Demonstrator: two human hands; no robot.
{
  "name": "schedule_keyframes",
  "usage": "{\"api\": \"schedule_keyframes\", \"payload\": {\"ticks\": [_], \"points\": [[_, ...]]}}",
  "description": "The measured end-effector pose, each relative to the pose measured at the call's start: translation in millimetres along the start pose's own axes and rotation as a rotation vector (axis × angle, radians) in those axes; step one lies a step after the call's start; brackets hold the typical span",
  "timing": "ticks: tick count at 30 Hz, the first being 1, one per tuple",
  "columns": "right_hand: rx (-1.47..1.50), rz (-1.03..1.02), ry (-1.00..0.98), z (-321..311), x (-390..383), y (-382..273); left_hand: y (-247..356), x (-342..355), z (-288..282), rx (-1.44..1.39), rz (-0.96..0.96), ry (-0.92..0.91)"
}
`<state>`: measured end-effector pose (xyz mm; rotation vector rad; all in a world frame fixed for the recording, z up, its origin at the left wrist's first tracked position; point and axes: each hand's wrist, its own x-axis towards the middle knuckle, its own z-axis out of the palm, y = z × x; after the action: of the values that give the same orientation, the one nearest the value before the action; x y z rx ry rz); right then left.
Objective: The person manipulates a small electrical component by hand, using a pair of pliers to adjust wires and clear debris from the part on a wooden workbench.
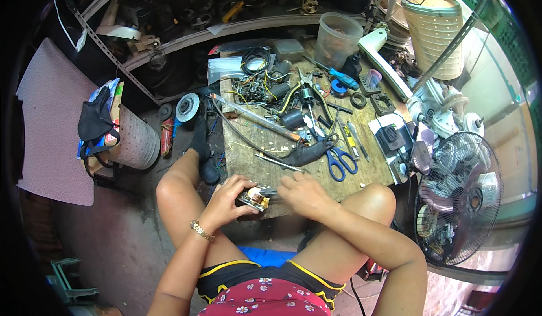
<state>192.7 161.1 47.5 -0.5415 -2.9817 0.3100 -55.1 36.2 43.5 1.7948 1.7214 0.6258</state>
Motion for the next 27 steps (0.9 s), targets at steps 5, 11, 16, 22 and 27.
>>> {"api": "schedule_keyframes", "payload": {"ticks": [5,11,16,22,27], "points": [[0.017,-0.085,0.016,-6,-8,-1,2,1,-2,0.021,0.003,0.011],[-0.199,-0.061,0.133,-13,-1,5,-1,2,1,0.021,0.037,0.028],[-0.192,-0.042,0.05,-11,3,-2,-4,2,2,0.013,0.052,0.032],[-0.115,-0.092,0.111,-3,6,6,-2,3,0,0.041,0.038,0.007],[-0.005,-0.192,0.045,-1,-4,18,0,4,-1,0.027,0.015,0.0]]}}
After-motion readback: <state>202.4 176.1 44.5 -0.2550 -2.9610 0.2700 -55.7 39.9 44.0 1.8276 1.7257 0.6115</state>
